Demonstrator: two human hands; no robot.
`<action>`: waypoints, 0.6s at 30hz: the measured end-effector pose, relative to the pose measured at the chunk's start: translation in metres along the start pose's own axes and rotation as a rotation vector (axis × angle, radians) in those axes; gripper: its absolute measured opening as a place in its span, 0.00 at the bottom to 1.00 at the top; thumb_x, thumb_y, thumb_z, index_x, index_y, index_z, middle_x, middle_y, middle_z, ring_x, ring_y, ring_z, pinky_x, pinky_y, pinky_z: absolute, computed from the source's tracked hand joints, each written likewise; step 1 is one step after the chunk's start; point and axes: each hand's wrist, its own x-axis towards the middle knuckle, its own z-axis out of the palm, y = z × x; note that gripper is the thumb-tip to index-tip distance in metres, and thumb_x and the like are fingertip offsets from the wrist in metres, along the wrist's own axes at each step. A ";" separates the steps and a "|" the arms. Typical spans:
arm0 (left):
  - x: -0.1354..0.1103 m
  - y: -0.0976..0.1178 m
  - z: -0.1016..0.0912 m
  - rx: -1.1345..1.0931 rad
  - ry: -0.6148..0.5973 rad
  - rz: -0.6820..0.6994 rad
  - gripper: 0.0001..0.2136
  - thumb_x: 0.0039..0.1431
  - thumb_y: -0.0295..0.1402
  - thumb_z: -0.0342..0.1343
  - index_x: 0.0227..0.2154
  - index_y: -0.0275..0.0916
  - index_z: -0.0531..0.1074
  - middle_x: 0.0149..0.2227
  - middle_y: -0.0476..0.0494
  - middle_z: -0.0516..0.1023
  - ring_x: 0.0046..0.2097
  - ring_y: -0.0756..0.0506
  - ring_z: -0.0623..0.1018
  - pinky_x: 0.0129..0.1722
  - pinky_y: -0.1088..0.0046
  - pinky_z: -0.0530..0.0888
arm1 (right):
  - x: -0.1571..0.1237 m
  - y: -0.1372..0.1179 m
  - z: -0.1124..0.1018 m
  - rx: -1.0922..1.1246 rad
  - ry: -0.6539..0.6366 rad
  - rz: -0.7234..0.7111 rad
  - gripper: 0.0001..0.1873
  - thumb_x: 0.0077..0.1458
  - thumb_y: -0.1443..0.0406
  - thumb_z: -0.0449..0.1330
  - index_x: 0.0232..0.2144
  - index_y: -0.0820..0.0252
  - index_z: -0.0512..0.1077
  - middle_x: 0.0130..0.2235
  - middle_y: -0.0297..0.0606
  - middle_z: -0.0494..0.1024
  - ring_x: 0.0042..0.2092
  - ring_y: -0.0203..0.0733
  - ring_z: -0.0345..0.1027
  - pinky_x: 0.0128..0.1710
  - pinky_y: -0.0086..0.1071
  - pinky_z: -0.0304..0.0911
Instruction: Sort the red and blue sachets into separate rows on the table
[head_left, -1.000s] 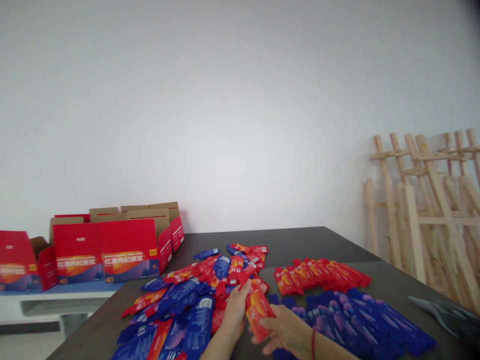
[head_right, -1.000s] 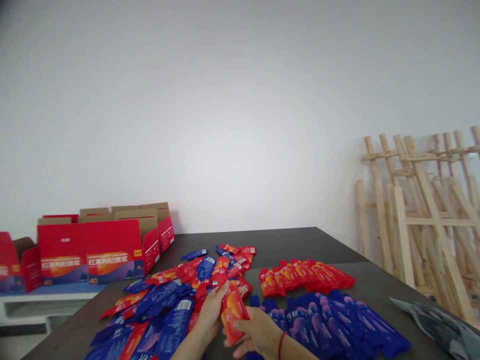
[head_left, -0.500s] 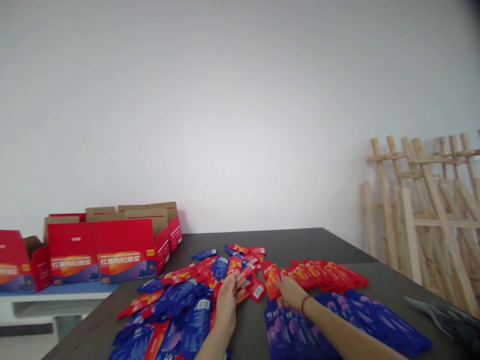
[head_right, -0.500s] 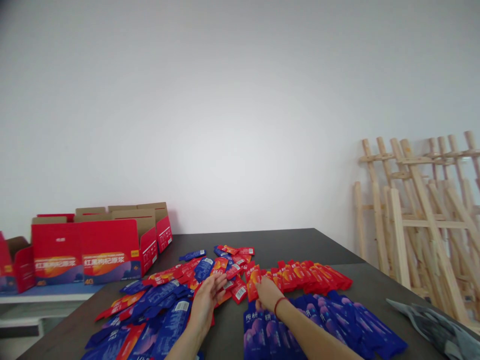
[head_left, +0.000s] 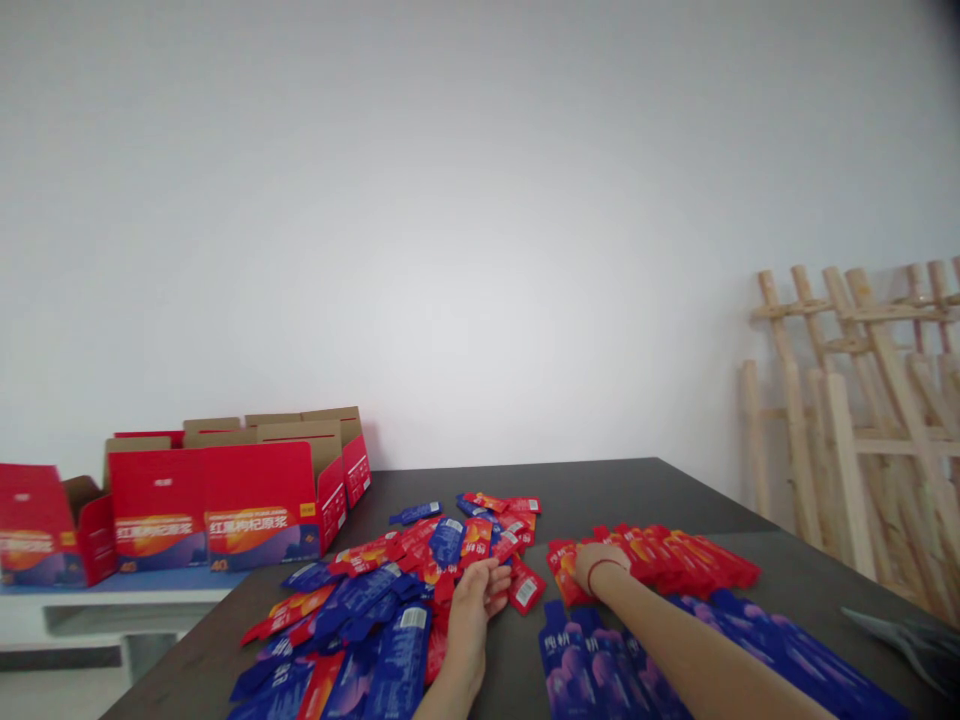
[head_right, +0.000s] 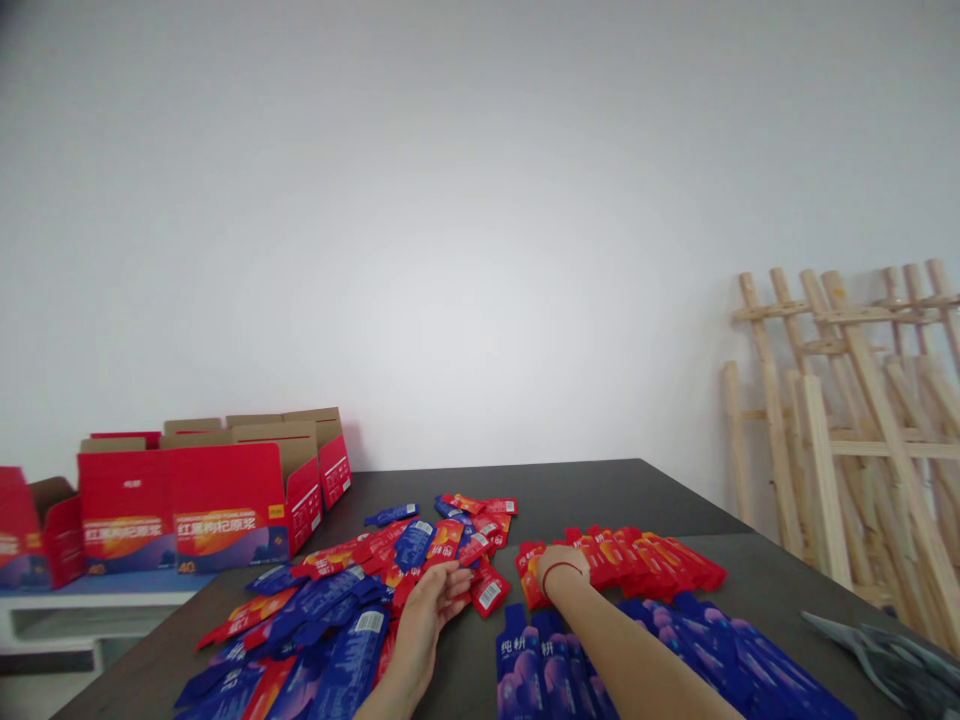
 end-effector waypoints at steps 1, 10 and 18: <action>0.001 -0.001 0.000 0.011 0.004 0.006 0.26 0.45 0.53 0.59 0.38 0.35 0.73 0.38 0.36 0.80 0.39 0.42 0.79 0.37 0.68 0.72 | -0.002 -0.004 0.000 -0.050 0.013 0.009 0.14 0.54 0.64 0.57 0.43 0.64 0.73 0.44 0.57 0.74 0.47 0.59 0.69 0.41 0.55 0.64; -0.004 -0.001 0.002 0.122 -0.020 -0.030 0.26 0.41 0.56 0.58 0.35 0.37 0.73 0.37 0.38 0.80 0.38 0.42 0.78 0.37 0.68 0.70 | -0.021 -0.010 0.012 -0.278 -0.067 -0.198 0.22 0.50 0.72 0.54 0.48 0.60 0.72 0.52 0.50 0.72 0.55 0.52 0.63 0.51 0.46 0.57; -0.007 -0.006 0.003 0.190 -0.049 -0.078 0.25 0.43 0.55 0.57 0.36 0.38 0.73 0.39 0.39 0.79 0.41 0.42 0.77 0.37 0.70 0.68 | -0.017 0.005 0.000 -0.275 -0.045 -0.171 0.20 0.47 0.71 0.57 0.45 0.64 0.73 0.51 0.54 0.72 0.54 0.56 0.62 0.52 0.47 0.56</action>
